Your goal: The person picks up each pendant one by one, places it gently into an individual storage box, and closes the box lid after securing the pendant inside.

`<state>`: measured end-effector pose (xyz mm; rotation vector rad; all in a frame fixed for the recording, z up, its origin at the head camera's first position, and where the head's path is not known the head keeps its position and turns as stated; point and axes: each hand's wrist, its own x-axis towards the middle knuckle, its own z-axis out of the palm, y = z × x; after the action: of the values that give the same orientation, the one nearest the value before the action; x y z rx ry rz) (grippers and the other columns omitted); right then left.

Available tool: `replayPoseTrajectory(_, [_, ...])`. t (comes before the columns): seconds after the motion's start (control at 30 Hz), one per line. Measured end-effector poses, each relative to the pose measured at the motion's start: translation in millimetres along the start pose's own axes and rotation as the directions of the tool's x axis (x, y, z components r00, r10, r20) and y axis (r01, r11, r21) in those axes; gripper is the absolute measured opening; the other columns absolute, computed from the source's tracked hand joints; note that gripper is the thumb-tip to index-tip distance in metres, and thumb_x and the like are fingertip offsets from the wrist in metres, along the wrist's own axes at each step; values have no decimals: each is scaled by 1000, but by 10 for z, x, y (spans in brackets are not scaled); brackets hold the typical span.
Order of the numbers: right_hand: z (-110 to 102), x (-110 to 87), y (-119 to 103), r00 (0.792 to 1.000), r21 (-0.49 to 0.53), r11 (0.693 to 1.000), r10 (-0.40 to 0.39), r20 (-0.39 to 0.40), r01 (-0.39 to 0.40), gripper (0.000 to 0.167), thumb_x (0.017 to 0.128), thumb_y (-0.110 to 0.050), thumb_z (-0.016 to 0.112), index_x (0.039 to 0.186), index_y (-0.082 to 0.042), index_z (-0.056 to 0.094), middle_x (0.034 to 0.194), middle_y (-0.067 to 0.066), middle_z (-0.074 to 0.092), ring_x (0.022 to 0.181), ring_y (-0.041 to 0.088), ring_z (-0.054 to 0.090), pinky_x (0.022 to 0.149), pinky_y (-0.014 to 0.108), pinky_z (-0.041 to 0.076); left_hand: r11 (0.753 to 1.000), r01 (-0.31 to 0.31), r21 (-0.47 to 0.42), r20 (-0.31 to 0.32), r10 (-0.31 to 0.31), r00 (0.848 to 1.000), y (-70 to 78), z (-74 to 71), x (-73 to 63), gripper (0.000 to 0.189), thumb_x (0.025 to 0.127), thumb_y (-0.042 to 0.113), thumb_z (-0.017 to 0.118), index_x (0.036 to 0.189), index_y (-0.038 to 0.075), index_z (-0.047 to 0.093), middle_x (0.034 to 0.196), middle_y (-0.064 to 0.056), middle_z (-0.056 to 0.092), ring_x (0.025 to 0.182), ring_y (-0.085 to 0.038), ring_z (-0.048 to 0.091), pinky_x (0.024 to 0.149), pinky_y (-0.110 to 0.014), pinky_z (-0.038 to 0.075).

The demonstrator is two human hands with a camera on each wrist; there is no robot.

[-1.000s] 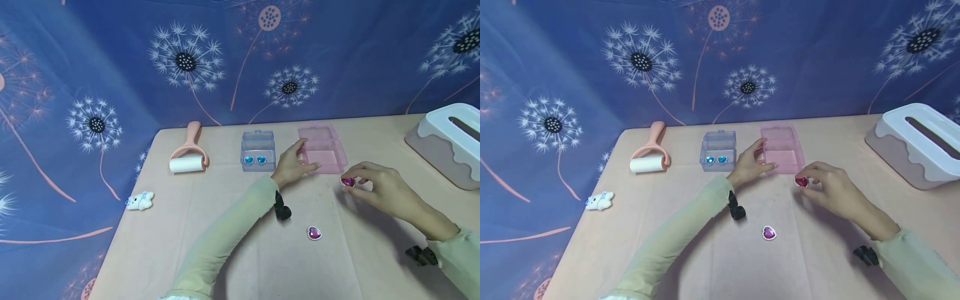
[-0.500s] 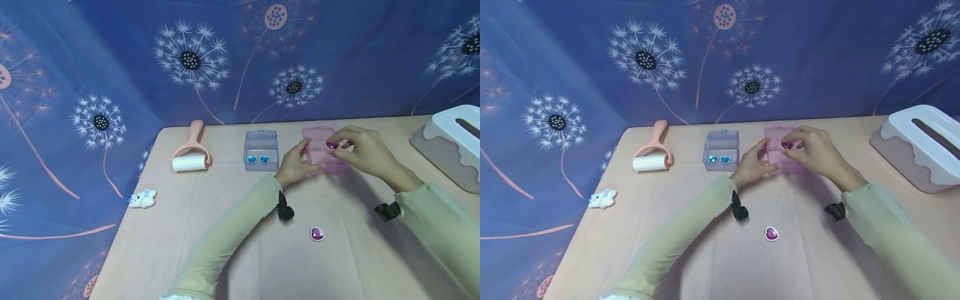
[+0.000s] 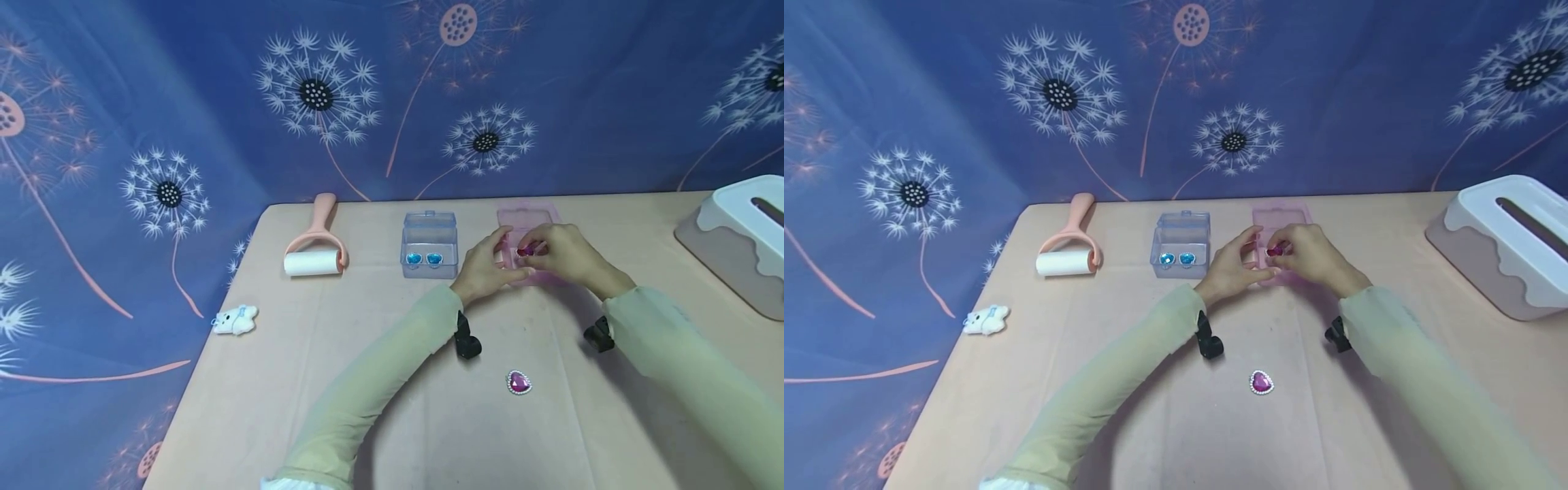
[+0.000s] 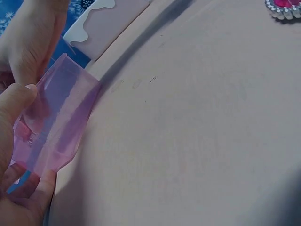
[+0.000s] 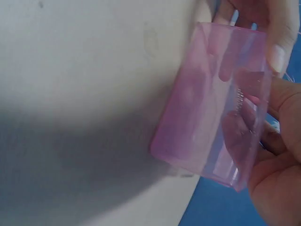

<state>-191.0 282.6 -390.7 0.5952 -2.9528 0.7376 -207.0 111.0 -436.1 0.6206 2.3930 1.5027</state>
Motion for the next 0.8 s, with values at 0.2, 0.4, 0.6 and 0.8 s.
replayPoseTrajectory(0.2, [66,58,9,998,19,1000,3,66,-5,14,76,4,75,89,1,71,87,15,73,82,31,71,75,45,58,1000,-7,23,-6,7,1000,-4,-7,0,83,77,30,83,147,21,39,140,-3,54,125,-15,55,94,-17,50])
replayPoseTrajectory(0.4, [93,98,19,994,26,1000,5,113,-8,15,76,4,76,90,-1,71,89,13,74,85,31,70,80,49,55,998,-22,57,-19,23,1000,0,-7,-7,84,76,33,83,146,20,40,137,-2,57,123,-13,56,98,-21,47])
replayPoseTrajectory(0.6, [131,135,38,991,32,999,10,135,-15,20,75,2,77,93,-3,72,91,12,74,88,33,70,84,52,53,999,-23,42,-26,25,999,-21,-17,-19,84,76,31,84,146,20,40,136,-1,58,123,-12,56,98,-20,47])
replayPoseTrajectory(0.8, [115,128,45,988,27,999,38,147,-42,21,75,2,75,95,-1,71,96,15,74,93,36,69,87,54,51,999,-39,-3,-23,39,999,-31,6,0,83,76,29,84,146,17,40,132,1,58,118,-8,56,96,-19,48])
